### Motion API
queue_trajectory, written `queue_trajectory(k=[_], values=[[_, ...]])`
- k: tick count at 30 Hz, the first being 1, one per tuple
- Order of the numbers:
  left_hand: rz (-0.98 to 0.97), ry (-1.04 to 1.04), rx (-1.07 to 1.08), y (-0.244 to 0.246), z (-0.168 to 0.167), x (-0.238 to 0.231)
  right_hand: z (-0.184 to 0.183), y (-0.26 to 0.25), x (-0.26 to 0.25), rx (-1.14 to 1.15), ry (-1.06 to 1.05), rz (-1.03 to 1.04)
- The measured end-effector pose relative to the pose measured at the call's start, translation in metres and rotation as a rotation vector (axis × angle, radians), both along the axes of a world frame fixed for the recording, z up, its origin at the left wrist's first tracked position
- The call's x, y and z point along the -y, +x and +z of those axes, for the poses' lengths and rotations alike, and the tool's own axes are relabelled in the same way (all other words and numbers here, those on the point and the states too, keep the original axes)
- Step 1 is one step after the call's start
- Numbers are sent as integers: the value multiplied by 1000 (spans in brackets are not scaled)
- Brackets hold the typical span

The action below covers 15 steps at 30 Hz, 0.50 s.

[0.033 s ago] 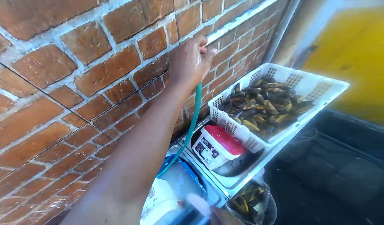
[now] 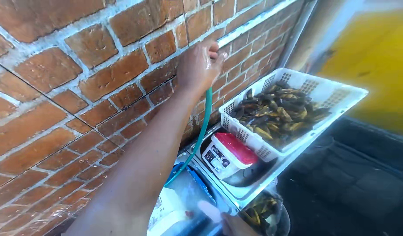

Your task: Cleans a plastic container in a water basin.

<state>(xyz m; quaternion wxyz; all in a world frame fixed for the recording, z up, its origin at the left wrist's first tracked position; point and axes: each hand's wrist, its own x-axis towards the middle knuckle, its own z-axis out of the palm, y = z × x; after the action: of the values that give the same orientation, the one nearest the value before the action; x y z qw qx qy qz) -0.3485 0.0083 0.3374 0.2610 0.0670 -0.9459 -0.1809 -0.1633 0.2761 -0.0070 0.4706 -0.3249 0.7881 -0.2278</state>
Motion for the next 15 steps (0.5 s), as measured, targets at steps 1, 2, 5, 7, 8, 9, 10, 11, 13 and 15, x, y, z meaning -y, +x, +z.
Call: queue_trajectory(k=[1, 2, 5, 7, 8, 9, 10, 11, 13, 15], values=[[-1, -4, -6, 0, 1, 3, 0, -15, 1, -70, 18, 37], [-20, 2, -13, -1, 2, 8, 1, -28, 2, -114, 33, 61], [-141, 24, -55, 0, 0, 29, 4, -51, 6, -206, 65, 100], [-170, 57, -45, 0, 1, 40, 3, -59, 8, -220, 72, 135], [-175, 94, -55, -1, 0, 44, 1, -61, 9, -214, 74, 150], [-164, 125, -71, -1, -2, 46, -2, -61, 9, -210, 73, 166], [-135, 134, -71, -1, -2, 44, -5, -60, 10, -206, 67, 180], [-95, 136, -63, -1, -1, 40, -7, -59, 10, -206, 64, 191], [-15, 160, -50, -2, 3, 32, -10, -55, 11, -212, 63, 216], [-9, 217, -87, -5, 3, 33, -10, -53, 12, -231, 85, 253]])
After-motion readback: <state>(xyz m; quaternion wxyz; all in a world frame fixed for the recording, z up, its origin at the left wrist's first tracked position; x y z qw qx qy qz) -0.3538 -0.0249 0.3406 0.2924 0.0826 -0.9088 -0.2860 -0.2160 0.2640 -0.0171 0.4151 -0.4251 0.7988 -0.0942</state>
